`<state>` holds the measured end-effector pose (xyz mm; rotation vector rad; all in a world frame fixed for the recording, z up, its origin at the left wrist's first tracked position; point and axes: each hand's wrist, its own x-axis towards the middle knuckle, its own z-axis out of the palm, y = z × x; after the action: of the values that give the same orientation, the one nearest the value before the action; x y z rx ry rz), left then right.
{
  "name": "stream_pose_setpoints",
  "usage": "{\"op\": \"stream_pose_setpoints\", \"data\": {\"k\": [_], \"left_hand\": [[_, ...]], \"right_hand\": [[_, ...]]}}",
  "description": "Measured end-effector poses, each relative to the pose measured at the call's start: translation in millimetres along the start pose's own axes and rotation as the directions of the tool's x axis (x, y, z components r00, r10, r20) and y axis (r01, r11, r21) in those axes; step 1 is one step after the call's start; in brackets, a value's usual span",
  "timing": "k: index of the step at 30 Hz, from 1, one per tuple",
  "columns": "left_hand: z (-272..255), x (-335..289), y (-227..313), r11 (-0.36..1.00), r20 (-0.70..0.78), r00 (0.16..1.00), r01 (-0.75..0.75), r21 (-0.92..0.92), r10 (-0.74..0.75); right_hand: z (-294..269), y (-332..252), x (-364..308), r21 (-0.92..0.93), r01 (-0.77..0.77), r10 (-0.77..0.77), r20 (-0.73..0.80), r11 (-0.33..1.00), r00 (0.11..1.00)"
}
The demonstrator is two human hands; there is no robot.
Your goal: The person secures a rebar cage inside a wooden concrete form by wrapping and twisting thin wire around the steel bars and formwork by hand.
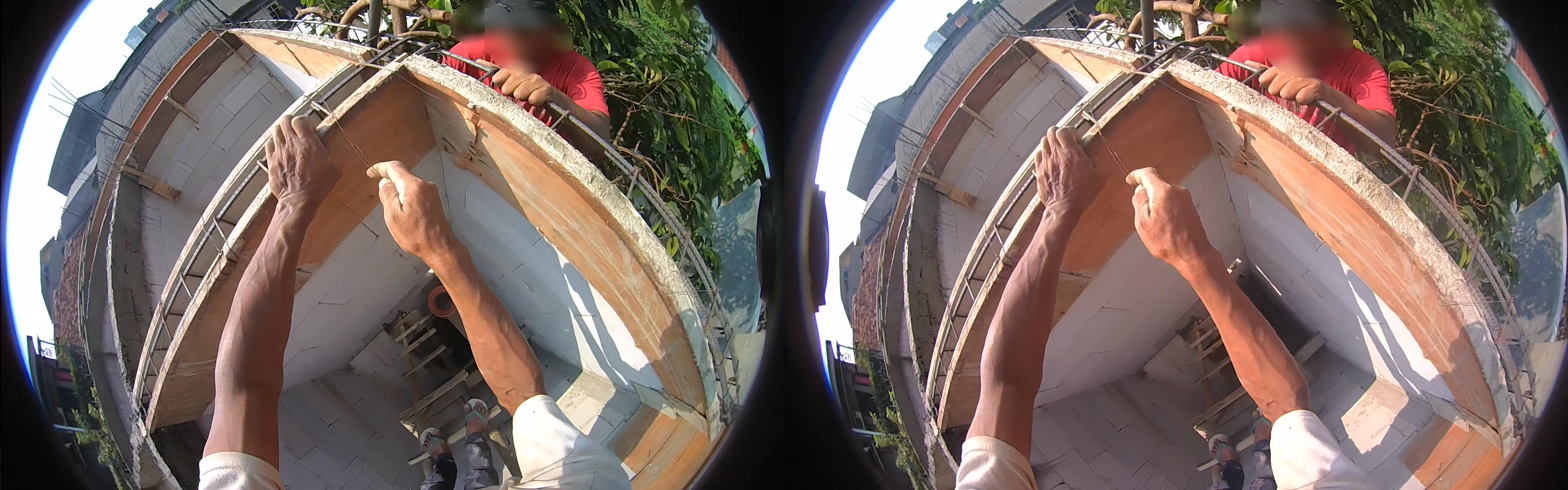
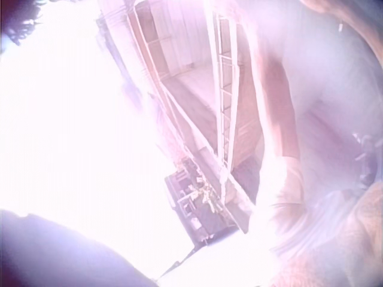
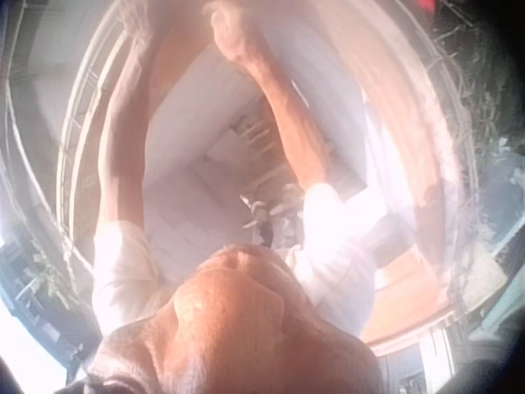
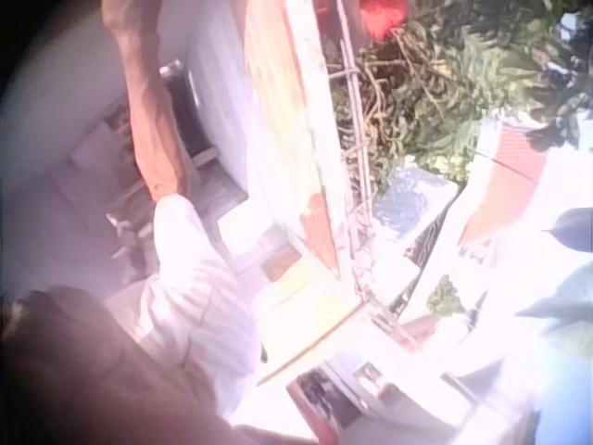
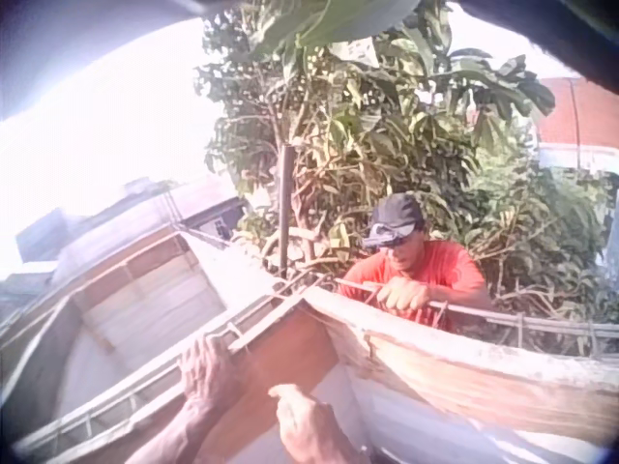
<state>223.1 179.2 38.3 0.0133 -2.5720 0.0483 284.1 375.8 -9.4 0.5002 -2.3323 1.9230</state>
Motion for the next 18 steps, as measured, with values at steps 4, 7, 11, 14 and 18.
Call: {"op": "stream_pose_setpoints", "data": {"k": [4,7,11,14,18], "left_hand": [[-2.1,2.1,2.0,1.000,-0.018,1.000,0.015,-0.015,-0.016],[-5.6,4.7,6.0,0.994,0.001,0.994,0.107,-0.021,-0.107],[-13.9,24.6,1.2,0.943,0.301,0.907,0.328,-0.060,-0.296],[-7.1,34.2,-8.1,0.961,0.363,0.895,0.278,0.001,-0.259],[3.4,44.9,-13.1,0.966,0.383,0.895,0.162,0.199,-0.229]], "right_hand": [[21.5,4.2,-0.2,0.009,0.206,-0.199,-0.217,0.978,0.956],[12.0,9.6,0.4,0.047,0.092,-0.088,-0.087,0.995,0.992],[-6.1,-2.6,3.1,0.061,0.121,-0.118,-0.050,0.991,0.992],[-10.3,-10.0,1.3,0.009,0.074,-0.074,-0.009,0.997,0.997],[-9.8,-7.5,-3.7,0.076,0.048,-0.048,-0.002,0.996,0.999]]}}
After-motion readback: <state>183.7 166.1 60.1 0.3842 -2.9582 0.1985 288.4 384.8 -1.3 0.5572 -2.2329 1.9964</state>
